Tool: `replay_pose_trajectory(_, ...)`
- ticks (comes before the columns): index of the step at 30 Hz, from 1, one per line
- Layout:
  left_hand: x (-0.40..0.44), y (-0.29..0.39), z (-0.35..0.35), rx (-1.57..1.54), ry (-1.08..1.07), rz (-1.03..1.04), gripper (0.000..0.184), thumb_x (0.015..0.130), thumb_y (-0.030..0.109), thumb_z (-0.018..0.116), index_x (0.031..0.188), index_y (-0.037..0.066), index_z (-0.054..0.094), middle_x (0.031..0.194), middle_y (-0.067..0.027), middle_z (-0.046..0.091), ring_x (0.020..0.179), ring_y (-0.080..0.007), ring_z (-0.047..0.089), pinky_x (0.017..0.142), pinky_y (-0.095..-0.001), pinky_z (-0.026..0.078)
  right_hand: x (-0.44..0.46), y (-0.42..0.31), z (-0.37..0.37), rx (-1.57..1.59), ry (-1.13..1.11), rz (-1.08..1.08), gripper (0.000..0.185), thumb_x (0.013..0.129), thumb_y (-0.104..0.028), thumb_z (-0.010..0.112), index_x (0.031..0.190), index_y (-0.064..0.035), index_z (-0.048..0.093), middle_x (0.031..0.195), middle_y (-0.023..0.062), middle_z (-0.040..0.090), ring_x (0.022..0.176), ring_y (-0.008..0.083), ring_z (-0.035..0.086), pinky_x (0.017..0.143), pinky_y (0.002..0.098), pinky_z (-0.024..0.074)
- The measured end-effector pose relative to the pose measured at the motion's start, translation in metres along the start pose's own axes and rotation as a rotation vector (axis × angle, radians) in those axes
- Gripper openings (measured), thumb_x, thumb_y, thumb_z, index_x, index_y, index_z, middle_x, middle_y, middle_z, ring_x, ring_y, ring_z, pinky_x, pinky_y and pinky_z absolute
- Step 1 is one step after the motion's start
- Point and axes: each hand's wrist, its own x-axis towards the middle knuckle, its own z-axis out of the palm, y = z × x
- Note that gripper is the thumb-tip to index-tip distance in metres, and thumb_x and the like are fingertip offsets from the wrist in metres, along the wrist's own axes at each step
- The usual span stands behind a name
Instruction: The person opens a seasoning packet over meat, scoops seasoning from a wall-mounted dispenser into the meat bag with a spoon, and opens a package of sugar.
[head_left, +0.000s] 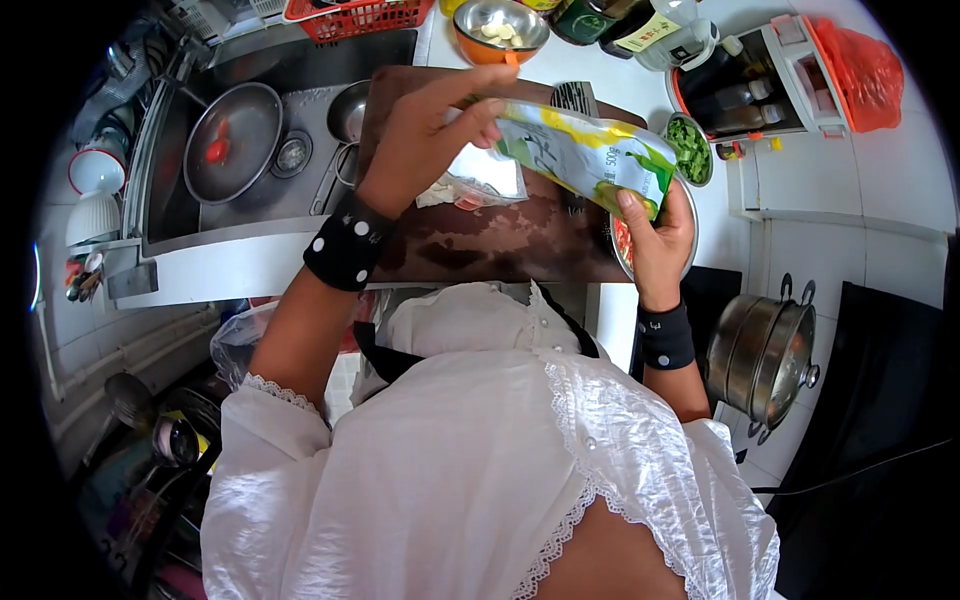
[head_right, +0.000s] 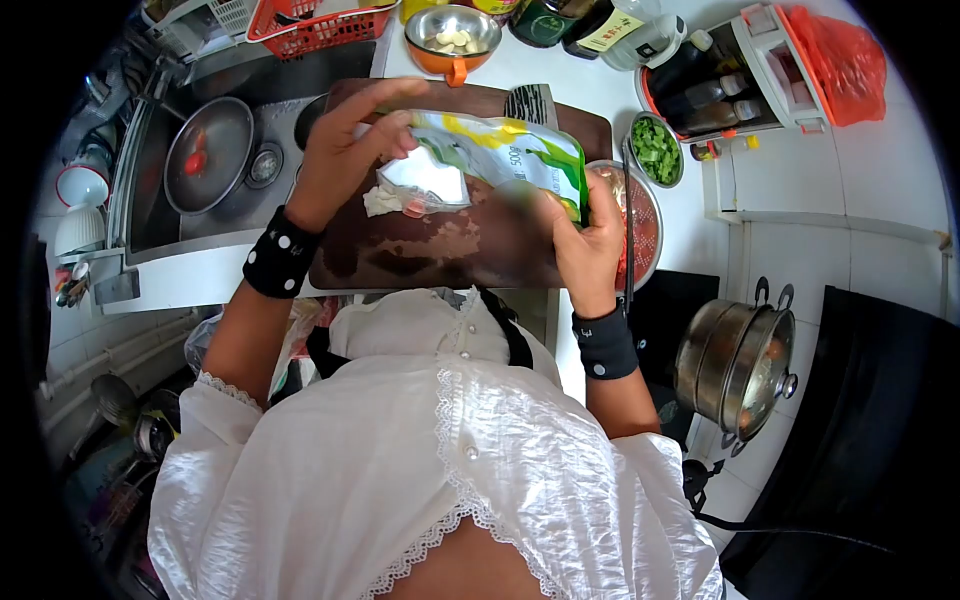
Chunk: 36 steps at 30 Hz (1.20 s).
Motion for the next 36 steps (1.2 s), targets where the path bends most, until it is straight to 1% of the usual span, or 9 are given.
replay_pose_trajectory(1,-0.001,0.0,0.0,-0.063,0.019,-0.012,0.028,0.09,0.009,0.048,0.116,0.003,0.053,0.099,-0.0054,0.06,0.074,-0.0058,0.057,0.064,-0.0189,0.047,0.0,0.0,0.0,0.006,0.005,-0.005,0.027,0.079,0.002,0.061,0.105,0.0026,0.054,0.094,0.0045,0.058,0.085,0.0093,0.053,0.076,0.0233,0.0435)
replay_pose_trajectory(4,-0.004,0.004,-0.008,-0.088,0.292,0.028,0.033,0.091,0.012,0.047,0.123,0.005,0.047,0.111,-0.0065,0.056,0.074,-0.0078,0.058,0.062,-0.0201,0.048,-0.005,0.005,-0.004,0.009,0.04,0.012,0.027,0.079,0.002,0.06,0.105,0.0028,0.054,0.095,0.0043,0.058,0.085,0.0091,0.052,0.076,0.0232,0.0434)
replay_pose_trajectory(7,-0.014,-0.014,-0.021,-0.076,0.4,-0.161,0.037,0.09,0.014,0.049,0.126,0.005,0.044,0.116,-0.0067,0.054,0.073,-0.0092,0.058,0.061,-0.0208,0.048,-0.006,0.003,-0.008,0.039,0.053,0.048,0.027,0.08,0.002,0.06,0.105,0.0029,0.054,0.095,0.004,0.058,0.084,0.0086,0.052,0.075,0.0227,0.0434)
replay_pose_trajectory(11,-0.027,-0.04,-0.012,-0.108,0.333,-0.451,0.041,0.089,0.015,0.051,0.127,0.004,0.041,0.117,-0.0086,0.053,0.073,-0.01,0.058,0.06,-0.0208,0.048,-0.008,0.003,-0.006,0.035,0.067,0.017,0.025,0.08,0.001,0.06,0.105,0.0028,0.054,0.095,0.0035,0.058,0.083,0.0079,0.053,0.075,0.0219,0.0436)
replay_pose_trajectory(15,-0.024,-0.051,0.004,-0.205,0.177,-0.58,0.046,0.087,0.013,0.053,0.128,0.0,0.038,0.12,-0.0096,0.05,0.079,-0.0131,0.06,0.063,-0.0223,0.049,-0.011,0.006,-0.005,0.101,0.052,0.064,0.028,0.082,-0.002,0.061,0.108,0.002,0.053,0.097,0.0035,0.058,0.087,0.0084,0.053,0.077,0.0226,0.0436)
replay_pose_trajectory(19,-0.015,-0.046,0.012,-0.256,0.091,-0.598,0.044,0.088,0.014,0.052,0.127,0.0,0.038,0.114,-0.0092,0.052,0.086,-0.0168,0.061,0.067,-0.0229,0.05,-0.014,0.007,-0.005,0.112,0.025,0.071,0.033,0.084,-0.008,0.062,0.113,0.0009,0.05,0.102,0.0044,0.058,0.092,0.0097,0.053,0.081,0.0246,0.043)
replay_pose_trajectory(25,-0.011,-0.051,0.008,-0.197,0.06,-0.581,0.041,0.088,0.014,0.05,0.124,-0.001,0.04,0.113,-0.0093,0.052,0.084,-0.0163,0.061,0.067,-0.0232,0.05,-0.016,0.01,-0.004,0.106,0.036,0.068,0.033,0.084,-0.009,0.061,0.114,0.0015,0.049,0.102,0.0047,0.058,0.091,0.0096,0.053,0.081,0.0243,0.0427)
replay_pose_trajectory(34,-0.007,-0.042,0.007,-0.127,0.079,-0.628,0.046,0.089,0.026,0.054,0.124,-0.001,0.041,0.11,-0.0075,0.056,0.079,-0.0125,0.061,0.062,-0.0217,0.047,-0.006,0.003,-0.003,0.03,-0.024,0.082,0.034,0.085,-0.01,0.061,0.114,0.0024,0.05,0.102,0.0052,0.058,0.09,0.0097,0.053,0.08,0.0233,0.0431)
replay_pose_trajectory(36,-0.007,-0.045,0.005,-0.132,0.062,-0.627,0.044,0.089,0.024,0.052,0.124,-0.001,0.041,0.112,-0.0077,0.055,0.079,-0.0127,0.061,0.062,-0.0219,0.047,-0.005,0.001,-0.002,0.025,-0.021,0.078,0.033,0.085,-0.011,0.061,0.114,0.0023,0.05,0.101,0.0051,0.058,0.09,0.0095,0.054,0.08,0.0231,0.0432)
